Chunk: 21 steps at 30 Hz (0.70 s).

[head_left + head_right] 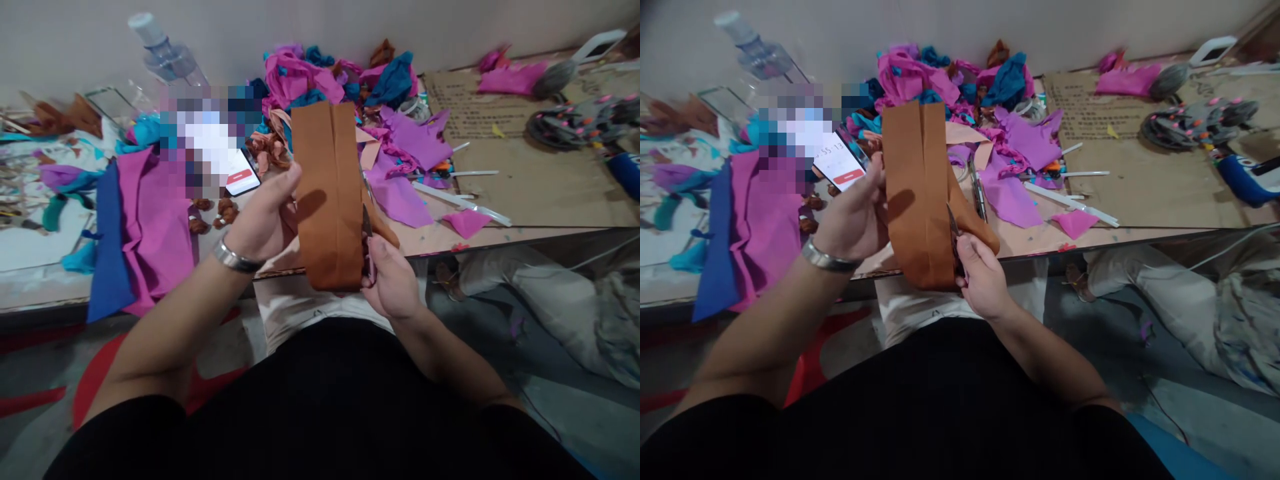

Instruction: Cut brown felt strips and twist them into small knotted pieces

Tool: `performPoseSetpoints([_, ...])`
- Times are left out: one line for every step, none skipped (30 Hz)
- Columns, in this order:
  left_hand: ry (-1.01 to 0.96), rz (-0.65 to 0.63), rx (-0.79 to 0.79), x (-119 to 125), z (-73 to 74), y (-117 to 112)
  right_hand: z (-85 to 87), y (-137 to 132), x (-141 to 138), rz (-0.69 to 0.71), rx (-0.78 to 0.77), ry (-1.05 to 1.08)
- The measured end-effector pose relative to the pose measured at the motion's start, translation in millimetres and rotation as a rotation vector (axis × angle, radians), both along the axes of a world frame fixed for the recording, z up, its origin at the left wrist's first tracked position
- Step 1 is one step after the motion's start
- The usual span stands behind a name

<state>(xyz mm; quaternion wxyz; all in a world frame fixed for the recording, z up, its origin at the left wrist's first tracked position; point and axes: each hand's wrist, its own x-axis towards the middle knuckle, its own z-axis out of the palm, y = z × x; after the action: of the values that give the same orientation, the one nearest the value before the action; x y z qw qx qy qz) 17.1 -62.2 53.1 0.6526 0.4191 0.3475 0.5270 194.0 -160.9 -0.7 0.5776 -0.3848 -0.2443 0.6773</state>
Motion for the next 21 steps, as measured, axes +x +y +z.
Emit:
performPoseSetpoints([-0.002, -0.073, 0.009, 2.8, -3.9, -9.9, -2.6, -2.2, -0.8, 0.003, 0.013, -0.020])
performPoseSetpoints([0.034, -0.105, 0.005, 4.3, -8.7, -17.7, -5.7, -4.7, -1.6, 0.009, 0.028, -0.042])
performPoseSetpoints([0.093, -0.064, 0.035, 4.8, -14.1, -23.5, -9.2, -7.4, -2.3, 0.020, 0.049, -0.059])
performPoseSetpoints([0.156, 0.003, 0.072, 4.5, -19.9, -27.6, -12.7, -10.1, -2.7, 0.025, 0.067, -0.072])
performPoseSetpoints([0.216, 0.069, 0.112, 3.6, -25.8, -30.6, -16.0, -12.5, -2.9, 0.031, 0.077, -0.091])
performPoseSetpoints([0.268, 0.130, 0.146, 2.6, -31.3, -32.9, -18.8, -14.7, -2.7, 0.042, 0.084, -0.121])
performPoseSetpoints([0.309, 0.173, 0.169, 1.5, -36.2, -34.9, -21.1, -16.5, -2.2, 0.061, 0.085, -0.150])
performPoseSetpoints([0.335, 0.199, 0.189, 0.5, -40.1, -36.9, -23.0, -17.9, -1.5, 0.080, 0.084, -0.178])
performPoseSetpoints([0.351, 0.204, 0.205, -0.4, -43.0, -39.1, -24.4, -19.0, -0.7, 0.097, 0.083, -0.202])
performPoseSetpoints([0.359, 0.188, 0.216, -1.1, -44.8, -41.3, -25.5, -19.7, 0.2, 0.112, 0.085, -0.218])
performPoseSetpoints([0.365, 0.157, 0.224, -1.5, -45.7, -43.5, -26.3, -20.2, 1.1, 0.123, 0.090, -0.231])
performPoseSetpoints([0.374, 0.123, 0.226, -1.8, -45.8, -45.5, -27.0, -20.5, 2.0, 0.132, 0.099, -0.243])
performPoseSetpoints([0.386, 0.092, 0.223, -1.9, -45.4, -47.3, -27.6, -20.7, 2.8, 0.139, 0.109, -0.253])
performPoseSetpoints([0.402, 0.072, 0.214, -1.9, -44.7, -48.7, -28.0, -20.8, 3.5, 0.149, 0.116, -0.261])
performPoseSetpoints([0.420, 0.067, 0.203, -1.8, -44.0, -49.8, -28.4, -20.8, 4.1, 0.162, 0.123, -0.266])
performPoseSetpoints([0.438, 0.076, 0.194, -1.6, -43.3, -50.7, -28.7, -20.8, 4.5, 0.176, 0.131, -0.266])
performPoseSetpoints([0.455, 0.091, 0.190, -1.5, -42.9, -51.5, -28.7, -20.7, 5.0, 0.192, 0.138, -0.264])
performPoseSetpoints([0.469, 0.111, 0.196, -1.3, -42.8, -52.3, -28.6, -20.6, 5.3, 0.210, 0.146, -0.261])
performPoseSetpoints([0.482, 0.132, 0.210, -1.3, -43.0, -53.1, -28.1, -20.5, 5.7, 0.229, 0.154, -0.258])
performPoseSetpoints([0.491, 0.151, 0.229, -1.3, -43.6, -54.0, -27.4, -20.3, 6.2, 0.243, 0.163, -0.259])
performPoseSetpoints([0.498, 0.167, 0.252, -1.5, -44.5, -55.0, -26.3, -20.0, 6.8, 0.250, 0.171, -0.263])
